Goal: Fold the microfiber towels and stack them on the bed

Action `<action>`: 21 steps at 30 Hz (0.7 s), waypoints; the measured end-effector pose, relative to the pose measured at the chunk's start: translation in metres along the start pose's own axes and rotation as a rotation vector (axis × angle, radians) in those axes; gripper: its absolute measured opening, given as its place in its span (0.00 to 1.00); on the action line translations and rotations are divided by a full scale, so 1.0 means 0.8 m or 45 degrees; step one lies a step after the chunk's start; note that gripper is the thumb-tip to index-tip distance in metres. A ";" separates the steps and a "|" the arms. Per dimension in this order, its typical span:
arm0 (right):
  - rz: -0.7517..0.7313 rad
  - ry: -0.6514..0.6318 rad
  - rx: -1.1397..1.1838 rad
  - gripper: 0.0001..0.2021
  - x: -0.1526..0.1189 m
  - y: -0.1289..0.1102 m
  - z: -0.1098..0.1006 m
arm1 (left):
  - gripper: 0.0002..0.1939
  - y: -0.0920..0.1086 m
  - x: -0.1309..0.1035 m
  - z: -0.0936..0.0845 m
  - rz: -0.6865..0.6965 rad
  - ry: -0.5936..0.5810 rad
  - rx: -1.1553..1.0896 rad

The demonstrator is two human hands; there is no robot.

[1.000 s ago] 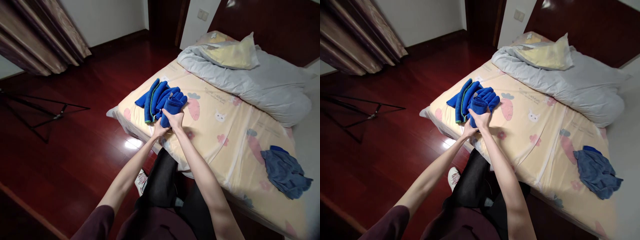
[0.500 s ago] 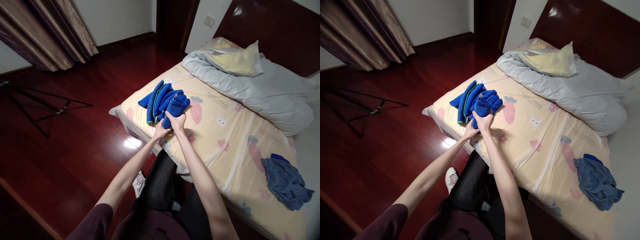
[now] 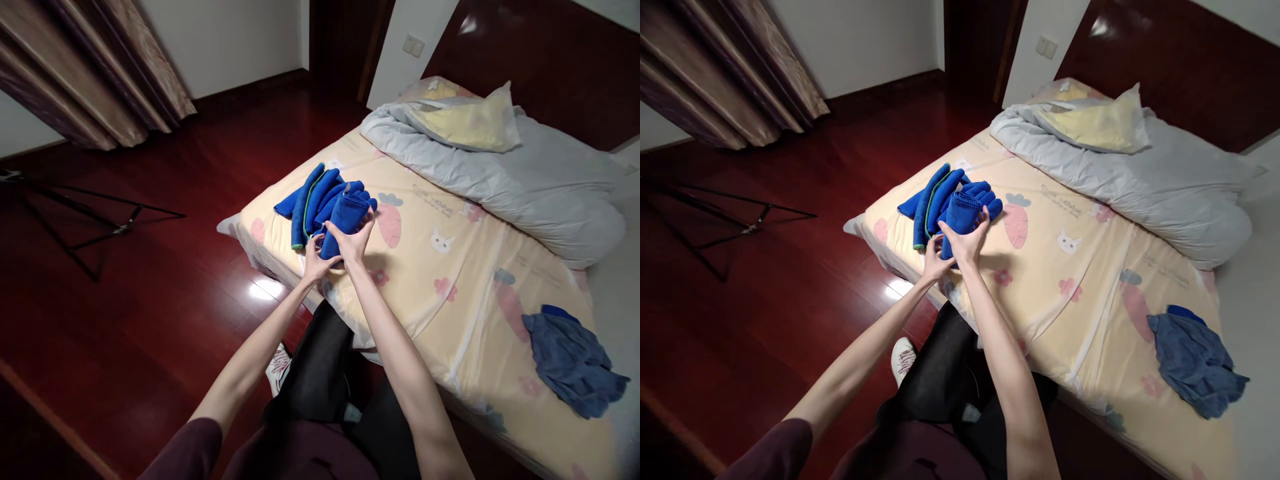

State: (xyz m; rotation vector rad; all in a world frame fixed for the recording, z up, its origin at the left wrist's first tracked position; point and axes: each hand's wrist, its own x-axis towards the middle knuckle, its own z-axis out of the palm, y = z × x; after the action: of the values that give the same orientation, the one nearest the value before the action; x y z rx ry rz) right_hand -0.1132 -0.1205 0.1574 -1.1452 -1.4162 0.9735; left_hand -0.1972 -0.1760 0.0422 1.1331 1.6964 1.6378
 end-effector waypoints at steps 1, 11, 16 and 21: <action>-0.026 0.035 0.000 0.51 0.001 -0.001 -0.002 | 0.45 0.002 -0.002 -0.002 0.023 0.077 0.017; -0.092 0.109 0.051 0.61 -0.002 -0.022 -0.046 | 0.40 0.052 -0.036 0.008 0.290 0.112 0.316; -0.163 0.135 0.004 0.59 -0.017 -0.034 -0.103 | 0.26 0.055 -0.076 0.040 0.452 -0.162 0.411; -0.192 0.246 -0.134 0.57 -0.035 -0.005 -0.227 | 0.22 0.047 -0.153 0.099 0.551 -0.784 0.428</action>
State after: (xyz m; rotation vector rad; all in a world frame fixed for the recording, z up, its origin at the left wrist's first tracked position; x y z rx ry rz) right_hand 0.0666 -0.1508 0.1819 -1.1584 -1.3874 0.6708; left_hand -0.0603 -0.2391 0.0459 2.0311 1.3946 1.0479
